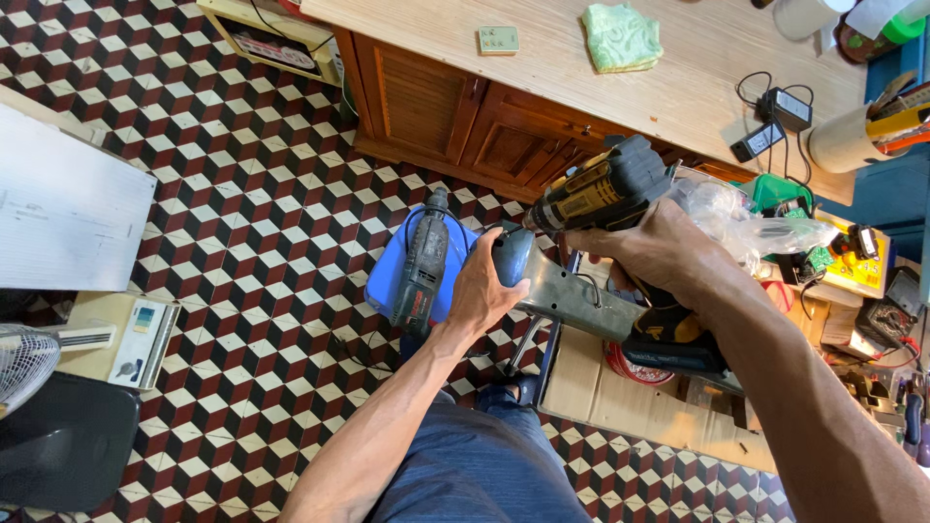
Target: The person uses a cordless drill to remove screws from a long metal part, then uses a screwdriver to unscrew additional fasteners. They inspect the part with a small flashlight and a handheld device, and briefly handle a small bottle before continuing to remove screws.
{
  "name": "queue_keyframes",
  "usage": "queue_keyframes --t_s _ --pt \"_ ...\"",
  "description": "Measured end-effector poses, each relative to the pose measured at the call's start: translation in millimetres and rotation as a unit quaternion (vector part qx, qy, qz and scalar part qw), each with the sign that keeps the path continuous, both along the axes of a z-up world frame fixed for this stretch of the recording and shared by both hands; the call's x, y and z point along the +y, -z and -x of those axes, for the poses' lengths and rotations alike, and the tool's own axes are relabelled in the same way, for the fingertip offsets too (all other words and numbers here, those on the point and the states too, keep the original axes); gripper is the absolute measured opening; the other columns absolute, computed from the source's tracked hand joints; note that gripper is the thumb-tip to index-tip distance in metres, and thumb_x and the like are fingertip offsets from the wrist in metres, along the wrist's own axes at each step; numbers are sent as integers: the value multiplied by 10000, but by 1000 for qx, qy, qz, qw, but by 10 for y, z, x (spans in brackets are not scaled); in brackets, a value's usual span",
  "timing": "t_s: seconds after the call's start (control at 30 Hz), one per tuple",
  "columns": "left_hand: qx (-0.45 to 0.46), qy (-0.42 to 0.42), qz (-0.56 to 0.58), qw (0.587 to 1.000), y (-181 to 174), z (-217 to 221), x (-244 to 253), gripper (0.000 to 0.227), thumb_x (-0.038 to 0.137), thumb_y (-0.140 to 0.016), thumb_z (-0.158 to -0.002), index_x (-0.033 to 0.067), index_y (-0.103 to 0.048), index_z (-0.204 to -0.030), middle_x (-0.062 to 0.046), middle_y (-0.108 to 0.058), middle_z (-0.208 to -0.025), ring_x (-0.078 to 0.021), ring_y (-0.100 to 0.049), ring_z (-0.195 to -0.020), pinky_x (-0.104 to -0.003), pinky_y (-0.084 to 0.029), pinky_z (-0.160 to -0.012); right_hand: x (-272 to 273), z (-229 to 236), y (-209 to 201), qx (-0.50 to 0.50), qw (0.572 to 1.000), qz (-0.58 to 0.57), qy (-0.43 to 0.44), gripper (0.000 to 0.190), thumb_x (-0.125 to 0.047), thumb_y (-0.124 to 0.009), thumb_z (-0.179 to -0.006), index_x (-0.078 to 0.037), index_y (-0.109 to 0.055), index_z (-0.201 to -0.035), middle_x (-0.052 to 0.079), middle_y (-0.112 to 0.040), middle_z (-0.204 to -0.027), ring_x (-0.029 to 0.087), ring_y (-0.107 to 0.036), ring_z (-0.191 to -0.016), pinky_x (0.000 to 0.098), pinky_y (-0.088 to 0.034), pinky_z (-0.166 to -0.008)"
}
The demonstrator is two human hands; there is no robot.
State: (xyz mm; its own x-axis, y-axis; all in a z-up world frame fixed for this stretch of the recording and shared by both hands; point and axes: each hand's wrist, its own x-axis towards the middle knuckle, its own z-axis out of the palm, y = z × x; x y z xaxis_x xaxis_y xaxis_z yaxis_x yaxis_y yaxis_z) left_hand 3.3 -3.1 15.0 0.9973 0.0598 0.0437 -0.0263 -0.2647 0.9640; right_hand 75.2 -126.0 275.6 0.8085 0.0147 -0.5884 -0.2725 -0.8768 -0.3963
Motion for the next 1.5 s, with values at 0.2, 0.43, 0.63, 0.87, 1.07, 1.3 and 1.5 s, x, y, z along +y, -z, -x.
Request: queue_keyframes --t_s 0.2,0.43,0.63,0.87,1.07,1.3,1.5 --pt "-34 -4 -8 999 -13 -24 29 786 277 -837 -771 43 -430 -1401 -218 -622 -1282 -356 -657 -1139 -441 -560 -962 18 -45 -27 13 1000 -6 -10 338 -355 -797 -807 -37 -787 -921 69 -674 -589 171 -566 -446 324 -454 -432" --pt "-34 -24 -22 999 -25 -136 35 701 289 -845 -770 40 -490 -1321 -214 -644 -1208 -353 -677 -1048 -442 -577 -873 94 -98 -134 10 998 56 -35 342 -373 -807 -814 -54 -786 -935 97 -649 -570 180 -577 -461 332 -436 -469" --pt "-10 -32 -13 999 -28 -217 94 394 275 -718 -925 47 -605 -1226 -158 -690 -1070 -277 -723 -863 -385 -610 -693 135 -76 -161 10 999 5 -32 308 -356 -790 -800 -72 -804 -917 78 -634 -528 154 -544 -428 330 -416 -443" --pt "-22 -52 -49 997 36 -329 93 229 268 -641 -987 60 -674 -1076 -110 -694 -976 -198 -686 -755 -310 -586 -581 71 -59 -98 4 1000 -6 -13 297 -352 -789 -809 -94 -808 -956 59 -665 -569 147 -545 -429 315 -436 -447" --pt "-77 -44 -71 993 61 -405 175 229 295 -650 -998 69 -689 -1014 -77 -708 -921 -176 -676 -736 -305 -550 -583 3 -11 -38 -9 999 -43 -16 336 -357 -774 -826 -61 -809 -982 111 -727 -702 143 -580 -467 322 -477 -470" --pt "-32 -41 -97 994 -163 -432 275 209 271 -711 -951 62 -720 -947 -79 -733 -949 -246 -697 -808 -381 -529 -709 -269 323 -155 -58 989 -106 84 494 -296 -806 -775 -115 -678 -1217 52 -757 -794 140 -634 -493 300 -549 -480" --pt "-118 -56 -81 988 -644 -374 305 206 247 -710 -985 41 -709 -982 -99 -710 -947 -247 -696 -857 -367 -550 -768 -996 1305 -204 -148 925 -183 297 301 -180 -803 -835 1 -705 -1054 80 -654 -688 143 -589 -502 302 -478 -451"
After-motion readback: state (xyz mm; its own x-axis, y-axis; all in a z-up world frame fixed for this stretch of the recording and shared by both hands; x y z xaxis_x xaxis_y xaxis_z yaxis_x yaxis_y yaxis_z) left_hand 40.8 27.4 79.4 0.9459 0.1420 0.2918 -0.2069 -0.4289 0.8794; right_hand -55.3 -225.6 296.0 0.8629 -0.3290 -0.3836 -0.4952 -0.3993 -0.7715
